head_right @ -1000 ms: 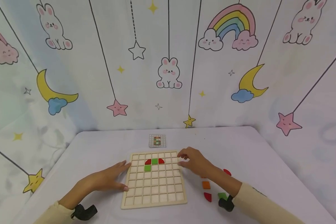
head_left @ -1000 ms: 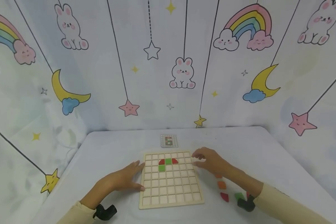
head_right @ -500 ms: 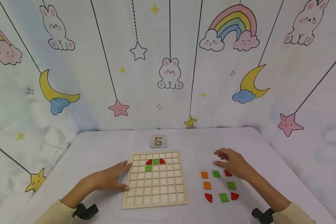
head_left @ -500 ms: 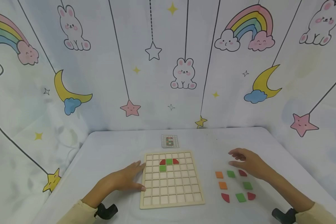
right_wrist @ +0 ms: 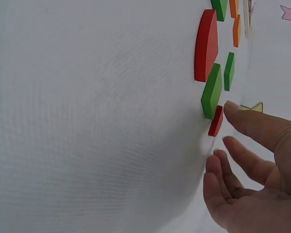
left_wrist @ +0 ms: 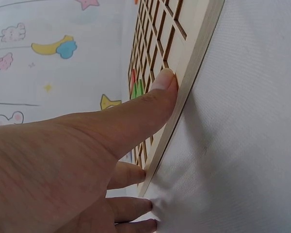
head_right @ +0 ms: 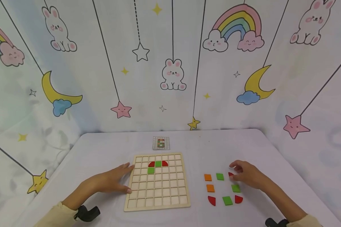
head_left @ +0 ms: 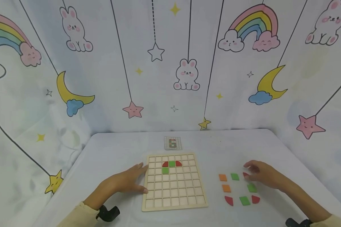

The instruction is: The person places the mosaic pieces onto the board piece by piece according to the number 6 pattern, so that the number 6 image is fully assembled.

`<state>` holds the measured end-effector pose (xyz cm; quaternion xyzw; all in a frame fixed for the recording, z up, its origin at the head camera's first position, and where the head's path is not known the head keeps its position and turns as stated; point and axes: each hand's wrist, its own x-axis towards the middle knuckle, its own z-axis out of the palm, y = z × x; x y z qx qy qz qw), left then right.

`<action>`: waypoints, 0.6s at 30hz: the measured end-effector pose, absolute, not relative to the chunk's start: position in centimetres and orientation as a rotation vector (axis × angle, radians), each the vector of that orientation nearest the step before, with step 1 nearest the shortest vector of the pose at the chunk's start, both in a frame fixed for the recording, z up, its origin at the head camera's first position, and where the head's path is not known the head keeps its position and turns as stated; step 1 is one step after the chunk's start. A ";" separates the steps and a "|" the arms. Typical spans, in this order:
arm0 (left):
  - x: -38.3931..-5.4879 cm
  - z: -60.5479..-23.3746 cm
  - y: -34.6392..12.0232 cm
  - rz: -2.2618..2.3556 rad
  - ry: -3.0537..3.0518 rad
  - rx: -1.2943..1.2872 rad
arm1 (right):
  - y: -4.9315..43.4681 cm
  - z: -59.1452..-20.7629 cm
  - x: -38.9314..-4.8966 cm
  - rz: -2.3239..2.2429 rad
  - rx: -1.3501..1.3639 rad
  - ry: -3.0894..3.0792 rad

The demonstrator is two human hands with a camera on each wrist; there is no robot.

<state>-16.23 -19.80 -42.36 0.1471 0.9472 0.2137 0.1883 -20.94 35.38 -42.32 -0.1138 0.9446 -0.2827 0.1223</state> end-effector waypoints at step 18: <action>-16.3 -42.4 -19.7 0.588 2.668 0.392 | 35.8 -43.8 -21.3 -0.782 -0.392 2.808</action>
